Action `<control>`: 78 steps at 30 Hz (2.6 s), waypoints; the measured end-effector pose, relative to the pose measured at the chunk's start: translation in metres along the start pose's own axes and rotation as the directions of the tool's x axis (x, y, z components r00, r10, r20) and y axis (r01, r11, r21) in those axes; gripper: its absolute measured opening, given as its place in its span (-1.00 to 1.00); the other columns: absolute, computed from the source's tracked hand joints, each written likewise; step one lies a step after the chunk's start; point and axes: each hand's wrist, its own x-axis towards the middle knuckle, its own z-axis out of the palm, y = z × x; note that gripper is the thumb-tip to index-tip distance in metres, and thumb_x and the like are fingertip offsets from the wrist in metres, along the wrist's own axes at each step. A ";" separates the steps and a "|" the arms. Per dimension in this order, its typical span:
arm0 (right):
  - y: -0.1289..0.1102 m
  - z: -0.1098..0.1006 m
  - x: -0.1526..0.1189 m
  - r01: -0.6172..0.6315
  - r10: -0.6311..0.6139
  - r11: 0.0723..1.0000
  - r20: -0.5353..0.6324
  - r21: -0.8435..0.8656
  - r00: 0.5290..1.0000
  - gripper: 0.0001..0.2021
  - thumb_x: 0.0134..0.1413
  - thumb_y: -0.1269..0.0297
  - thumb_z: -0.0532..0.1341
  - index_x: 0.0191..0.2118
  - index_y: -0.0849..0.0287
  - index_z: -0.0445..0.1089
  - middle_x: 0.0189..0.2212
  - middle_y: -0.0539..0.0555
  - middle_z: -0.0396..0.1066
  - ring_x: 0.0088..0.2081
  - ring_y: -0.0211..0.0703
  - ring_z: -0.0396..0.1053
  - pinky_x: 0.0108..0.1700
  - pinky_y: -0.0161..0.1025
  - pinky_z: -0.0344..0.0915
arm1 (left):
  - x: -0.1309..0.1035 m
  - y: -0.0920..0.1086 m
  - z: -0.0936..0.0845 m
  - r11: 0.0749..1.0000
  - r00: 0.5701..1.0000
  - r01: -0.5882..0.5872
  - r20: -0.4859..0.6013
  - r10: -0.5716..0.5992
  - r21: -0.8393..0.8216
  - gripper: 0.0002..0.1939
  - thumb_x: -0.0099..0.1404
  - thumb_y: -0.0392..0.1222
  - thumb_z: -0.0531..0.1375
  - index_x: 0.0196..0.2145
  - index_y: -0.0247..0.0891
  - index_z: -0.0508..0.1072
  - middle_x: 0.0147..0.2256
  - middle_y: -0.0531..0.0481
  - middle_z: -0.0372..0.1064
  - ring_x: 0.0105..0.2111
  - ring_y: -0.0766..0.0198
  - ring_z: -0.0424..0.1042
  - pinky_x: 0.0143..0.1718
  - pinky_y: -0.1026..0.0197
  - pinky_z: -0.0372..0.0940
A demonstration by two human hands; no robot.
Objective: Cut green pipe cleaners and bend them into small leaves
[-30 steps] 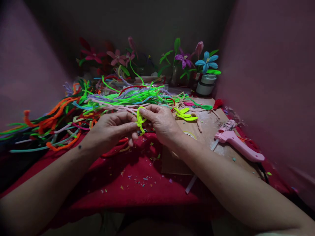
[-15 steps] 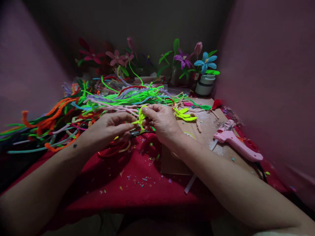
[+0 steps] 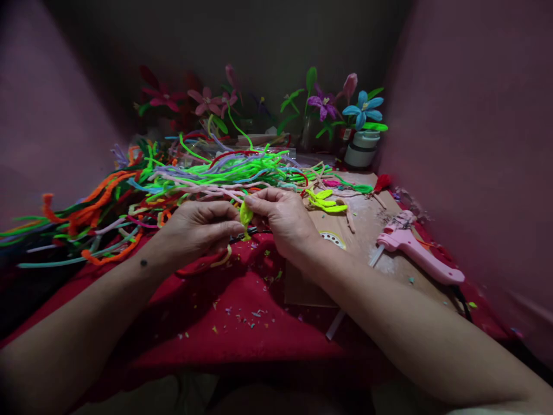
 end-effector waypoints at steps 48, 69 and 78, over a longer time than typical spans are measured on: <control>0.016 0.006 -0.007 -0.150 0.151 0.989 -0.055 0.015 0.987 -0.89 -0.34 0.48 0.16 -0.71 0.22 0.24 -0.74 -0.09 0.17 -0.66 -0.36 0.11 -0.60 -0.31 0.00 | 0.000 -0.033 0.015 0.451 0.750 -0.363 -0.032 0.661 0.815 -0.83 0.23 -0.43 -0.02 -0.42 -0.31 0.31 -0.44 -0.07 0.29 -0.40 0.26 0.30 -0.40 0.26 0.22; 0.007 0.010 -0.012 0.058 -0.049 0.955 0.039 -0.291 0.998 -0.88 -0.07 0.30 0.18 -0.51 0.20 0.24 -0.61 -0.11 0.18 -0.57 -0.38 0.11 -0.49 -0.32 0.04 | 0.005 -0.008 -0.005 0.933 0.977 0.205 0.012 -0.211 -0.294 -0.84 0.17 -0.17 0.15 -0.47 -0.33 0.38 -0.72 0.14 0.19 -0.78 0.50 0.04 -0.76 0.40 -0.09; 0.006 0.010 -0.013 -0.003 0.020 0.923 0.041 -0.384 0.999 -0.84 -0.10 0.30 0.19 -0.59 0.21 0.26 -0.68 -0.11 0.16 -0.60 -0.39 0.05 -0.52 -0.31 -0.04 | 0.002 -0.004 -0.002 0.969 0.987 0.041 -0.141 -0.077 -0.243 -0.80 0.11 -0.24 0.20 -0.59 -0.33 0.30 -0.69 0.17 0.09 -0.70 0.53 0.03 -0.68 0.40 -0.08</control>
